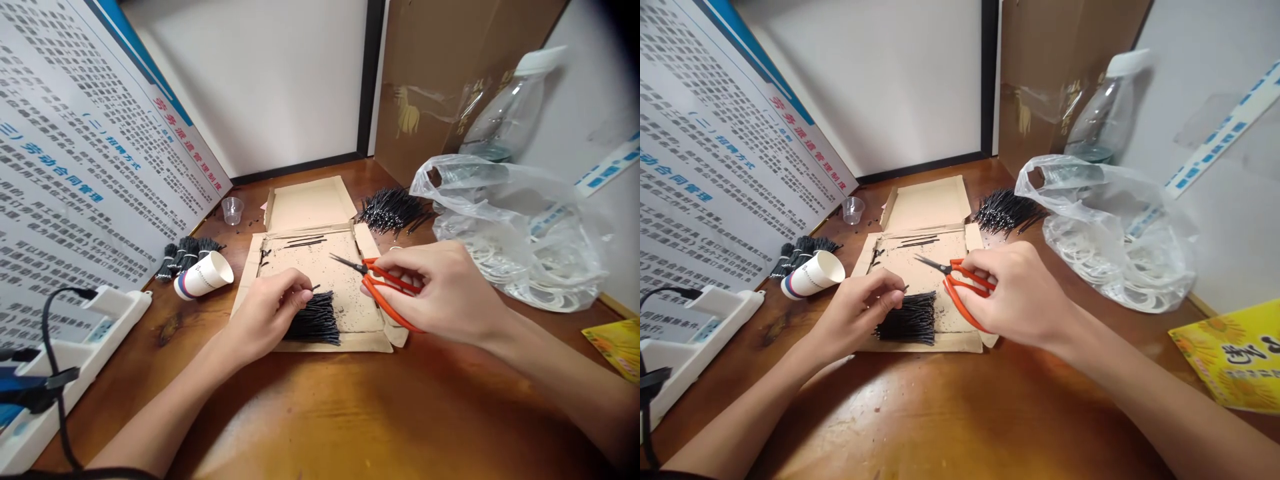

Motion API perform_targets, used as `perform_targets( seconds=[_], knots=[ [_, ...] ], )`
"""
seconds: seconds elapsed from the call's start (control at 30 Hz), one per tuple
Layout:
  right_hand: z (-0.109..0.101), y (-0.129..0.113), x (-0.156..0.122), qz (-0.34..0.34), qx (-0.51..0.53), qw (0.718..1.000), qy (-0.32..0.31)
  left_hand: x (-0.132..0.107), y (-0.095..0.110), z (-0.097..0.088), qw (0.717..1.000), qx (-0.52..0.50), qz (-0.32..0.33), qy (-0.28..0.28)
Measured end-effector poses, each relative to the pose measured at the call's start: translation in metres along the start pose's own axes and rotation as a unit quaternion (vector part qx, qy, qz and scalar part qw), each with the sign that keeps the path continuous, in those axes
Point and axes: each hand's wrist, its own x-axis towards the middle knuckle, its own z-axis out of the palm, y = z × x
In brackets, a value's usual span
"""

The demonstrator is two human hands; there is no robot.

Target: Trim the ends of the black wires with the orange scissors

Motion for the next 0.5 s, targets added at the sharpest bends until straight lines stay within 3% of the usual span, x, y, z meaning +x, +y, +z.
perform_targets(
  seconds=[0.2, 0.5],
  knots=[
    [0.007, -0.009, -0.005, -0.044, 0.002, 0.999, -0.022, -0.002, 0.004, 0.002, 0.998, -0.003, 0.048, 0.043],
    [0.006, -0.015, -0.007, -0.09, 0.016, 0.996, -0.014, -0.006, 0.012, 0.002, 0.995, -0.061, 0.061, 0.056]
  ],
)
